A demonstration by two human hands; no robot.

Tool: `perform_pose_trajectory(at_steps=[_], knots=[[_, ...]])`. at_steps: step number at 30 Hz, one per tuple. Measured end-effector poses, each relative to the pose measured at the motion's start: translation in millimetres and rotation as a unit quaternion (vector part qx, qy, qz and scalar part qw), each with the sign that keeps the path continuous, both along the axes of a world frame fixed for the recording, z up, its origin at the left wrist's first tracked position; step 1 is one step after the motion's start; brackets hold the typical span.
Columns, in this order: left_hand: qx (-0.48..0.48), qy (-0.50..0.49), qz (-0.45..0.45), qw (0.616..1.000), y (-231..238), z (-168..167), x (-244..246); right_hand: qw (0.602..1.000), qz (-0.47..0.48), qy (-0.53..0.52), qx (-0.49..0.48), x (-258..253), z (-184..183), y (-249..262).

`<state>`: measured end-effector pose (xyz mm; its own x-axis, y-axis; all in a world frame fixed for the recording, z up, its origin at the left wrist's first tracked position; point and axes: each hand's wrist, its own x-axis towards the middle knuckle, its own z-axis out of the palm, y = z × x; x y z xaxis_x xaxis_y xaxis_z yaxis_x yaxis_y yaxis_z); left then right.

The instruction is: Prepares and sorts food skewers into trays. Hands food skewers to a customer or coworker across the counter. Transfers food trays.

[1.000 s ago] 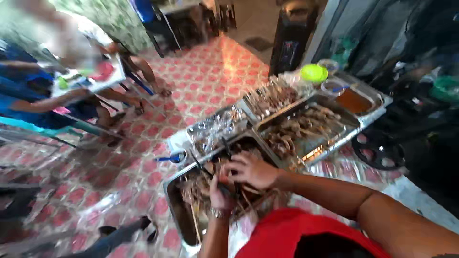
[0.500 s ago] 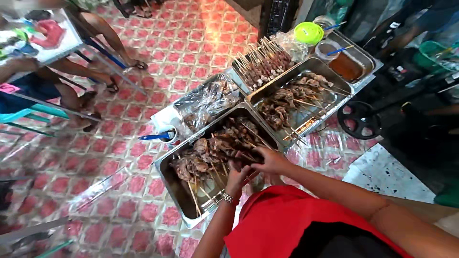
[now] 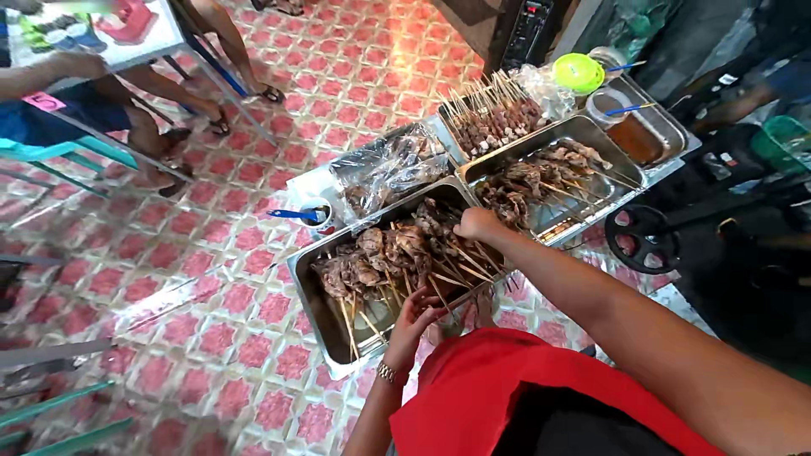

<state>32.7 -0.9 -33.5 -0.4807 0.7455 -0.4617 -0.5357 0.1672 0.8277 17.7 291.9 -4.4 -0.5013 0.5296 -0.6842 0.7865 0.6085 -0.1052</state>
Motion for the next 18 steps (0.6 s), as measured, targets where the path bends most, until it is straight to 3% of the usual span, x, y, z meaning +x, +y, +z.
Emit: perform_pose_trajectory(at_steps=[7, 13, 18], knots=[[-0.013, -0.006, 0.067, 0.998, -33, -2, 7, 0.991, -0.016, 0.122, -0.06, 57, -8, 88], [-0.026, -0.005, 0.092, 0.995, -18, 0, 26, 0.945, -0.139, 0.212, -0.208, 110, -18, 110], [-0.042, 0.014, 0.053, 0.998, 17, 2, 53, 0.953, -0.047, 0.167, -0.25, 103, -46, 128]])
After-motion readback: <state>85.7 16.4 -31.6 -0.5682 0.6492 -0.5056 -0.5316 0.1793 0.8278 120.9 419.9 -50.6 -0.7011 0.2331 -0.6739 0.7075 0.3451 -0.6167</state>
